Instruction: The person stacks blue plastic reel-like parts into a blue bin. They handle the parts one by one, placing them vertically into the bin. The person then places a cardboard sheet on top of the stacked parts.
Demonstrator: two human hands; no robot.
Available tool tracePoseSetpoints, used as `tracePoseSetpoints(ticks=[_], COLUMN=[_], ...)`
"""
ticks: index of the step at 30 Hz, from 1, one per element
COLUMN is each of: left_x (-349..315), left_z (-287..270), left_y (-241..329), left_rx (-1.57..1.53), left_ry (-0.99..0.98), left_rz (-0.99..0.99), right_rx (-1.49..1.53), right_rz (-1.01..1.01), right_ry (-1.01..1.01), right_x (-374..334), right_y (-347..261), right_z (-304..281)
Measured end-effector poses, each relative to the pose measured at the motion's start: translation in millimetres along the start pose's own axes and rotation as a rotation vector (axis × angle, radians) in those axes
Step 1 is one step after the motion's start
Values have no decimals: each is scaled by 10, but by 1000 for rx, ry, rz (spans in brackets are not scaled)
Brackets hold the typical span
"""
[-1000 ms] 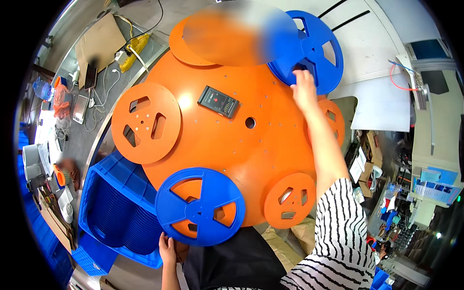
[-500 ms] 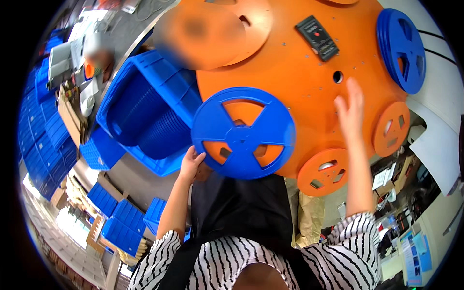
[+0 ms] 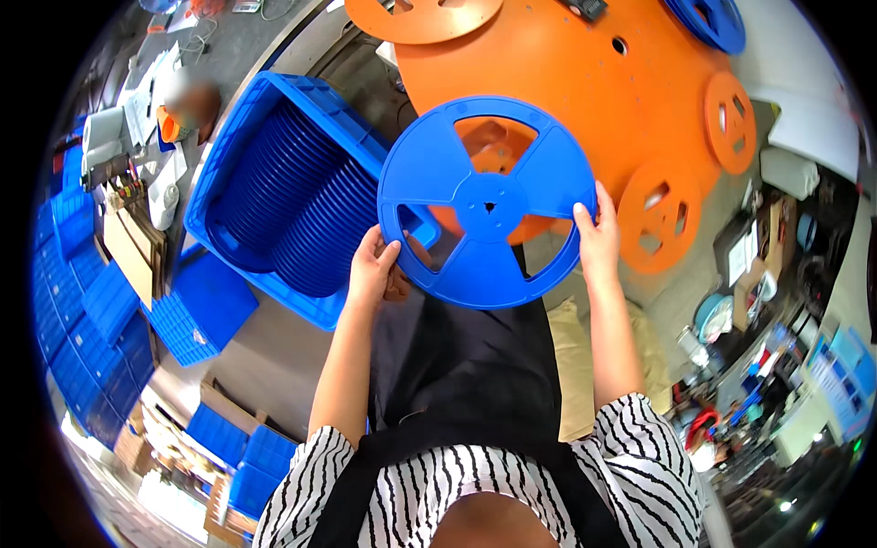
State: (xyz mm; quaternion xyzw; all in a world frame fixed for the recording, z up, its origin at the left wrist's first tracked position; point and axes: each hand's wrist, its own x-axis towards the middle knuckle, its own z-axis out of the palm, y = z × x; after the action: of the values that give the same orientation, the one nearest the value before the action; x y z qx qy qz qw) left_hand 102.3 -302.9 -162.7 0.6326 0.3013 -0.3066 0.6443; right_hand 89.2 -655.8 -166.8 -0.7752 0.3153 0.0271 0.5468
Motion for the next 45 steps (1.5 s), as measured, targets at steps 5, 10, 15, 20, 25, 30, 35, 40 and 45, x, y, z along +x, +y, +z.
tracePoseSetpoints(ticks=[5,10,15,20,25,30,35,40,45], left_x=[-792,-1373,-1885,-2165,-3010,-3643,-3905,-3701,-3800], left_z=[-559,-573,-35,802,2049,2704,2656,2314,1504], left_y=[176,94,-88,-629,-1461,-2579,-3141,-2955,-2439], left_rx=[-247,-297,-215,123,224,614,832,814,756], left_ry=[-303,-517,-674,-962,-1195,-1130,-1077,-879,-386], left_rz=[-2,-11,-110,-111,-245,-284,-317,-96,52], right_rx=[110,-340,-658,-504,-208,494,349,258,-571], right_rz=[-9,-256,-461,-352,-98,438,340,559,524], right_ry=[118,124,-192,-97,668,1243,1251,1096,765], right_x=[-1406,-2791,-4200,-5140,-6256,-7043,-6769,-6036,-5568], right_y=[-54,12,250,1199,1601,2592,3455,4156,3785], right_z=[-25,-312,-604,-965,-1590,-2032,-2785,-3382,-3230])
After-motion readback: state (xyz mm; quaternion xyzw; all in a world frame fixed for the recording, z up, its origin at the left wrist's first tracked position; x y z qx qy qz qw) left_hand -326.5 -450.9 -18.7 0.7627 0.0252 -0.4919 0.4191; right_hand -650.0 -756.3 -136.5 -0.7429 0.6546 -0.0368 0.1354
